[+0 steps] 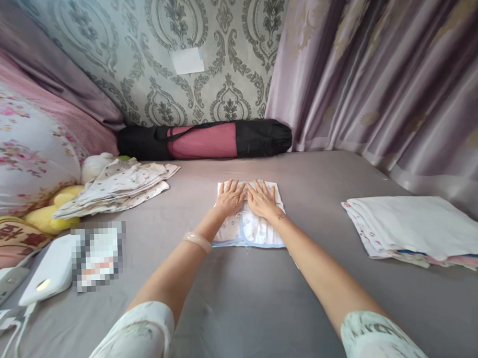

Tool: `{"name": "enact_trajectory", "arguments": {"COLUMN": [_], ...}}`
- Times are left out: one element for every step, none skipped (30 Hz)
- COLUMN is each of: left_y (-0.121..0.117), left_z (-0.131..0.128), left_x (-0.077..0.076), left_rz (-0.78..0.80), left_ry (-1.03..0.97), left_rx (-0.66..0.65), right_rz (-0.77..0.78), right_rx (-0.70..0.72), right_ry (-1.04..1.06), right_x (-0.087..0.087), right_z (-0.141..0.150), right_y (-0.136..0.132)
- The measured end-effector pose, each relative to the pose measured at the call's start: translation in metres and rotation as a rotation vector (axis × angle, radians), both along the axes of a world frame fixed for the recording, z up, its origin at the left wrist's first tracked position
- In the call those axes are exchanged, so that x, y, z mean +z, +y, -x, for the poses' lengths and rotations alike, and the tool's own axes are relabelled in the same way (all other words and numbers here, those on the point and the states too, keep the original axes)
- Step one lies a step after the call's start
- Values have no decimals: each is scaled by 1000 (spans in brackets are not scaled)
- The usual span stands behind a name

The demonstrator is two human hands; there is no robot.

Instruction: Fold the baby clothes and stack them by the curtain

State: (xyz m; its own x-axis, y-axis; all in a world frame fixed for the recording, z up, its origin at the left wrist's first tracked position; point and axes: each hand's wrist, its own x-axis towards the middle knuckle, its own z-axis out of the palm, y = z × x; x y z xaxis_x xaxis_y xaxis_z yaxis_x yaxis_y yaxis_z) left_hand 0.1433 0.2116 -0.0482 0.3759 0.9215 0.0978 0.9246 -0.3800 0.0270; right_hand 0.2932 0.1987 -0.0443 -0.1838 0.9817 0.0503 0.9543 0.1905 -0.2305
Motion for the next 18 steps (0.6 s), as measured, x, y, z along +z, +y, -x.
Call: {"name": "enact_trajectory", "arguments": {"left_y": [0, 0, 0, 1, 1, 2, 3, 4, 4, 4, 4, 3, 2, 1, 0, -1, -2, -2], "left_z": [0, 1, 2, 2, 2, 2, 2, 1, 1, 1, 0, 0, 1, 2, 2, 3, 4, 4], "left_x": [-4, -7, -11, -13, -14, -15, -14, -13, -11, -9, -8, -6, -6, -6, -7, -8, -9, -10], "left_rz": [19, 36, 49, 58, 66, 75, 87, 101, 115, 121, 114, 92, 58, 22, -7, -24, -27, -23], "left_ry": [1, 1, -1, -5, -8, -11, -12, -11, -9, -7, -6, -6, -8, -8, -7, -6, -2, 0], "left_rx": [-13, -23, -30, -30, -24, -16, -8, -3, -1, 1, 9, 26, 51, 76, 100, 115, 120, 120], "right_rz": [19, 32, 38, 35, 29, 28, 28, 31, 44, 64, 76, 74, 64, 51, 37, 26, 25, 32], "right_rx": [0, 1, 1, -1, -3, -5, -7, -7, -5, -5, -10, -21, -37, -55, -73, -85, -91, -91], "right_ry": [-8, -14, -20, -25, -28, -29, -30, -28, -26, -21, -16, -13, -10, -10, -10, -10, -10, -9], "right_x": [-2, -4, -7, -8, -10, -10, -10, -10, -8, -7, -6, -4, -4, -4, -4, -5, -6, -7], "right_z": [0, -1, -1, 0, 0, 0, 0, 1, 0, 0, -1, -2, -3, -4, -5, -6, -6, -7], "right_y": [-1, -2, -2, -2, -2, -1, -1, 0, 0, 1, 1, 1, 1, 1, 1, 0, 0, 0]}}
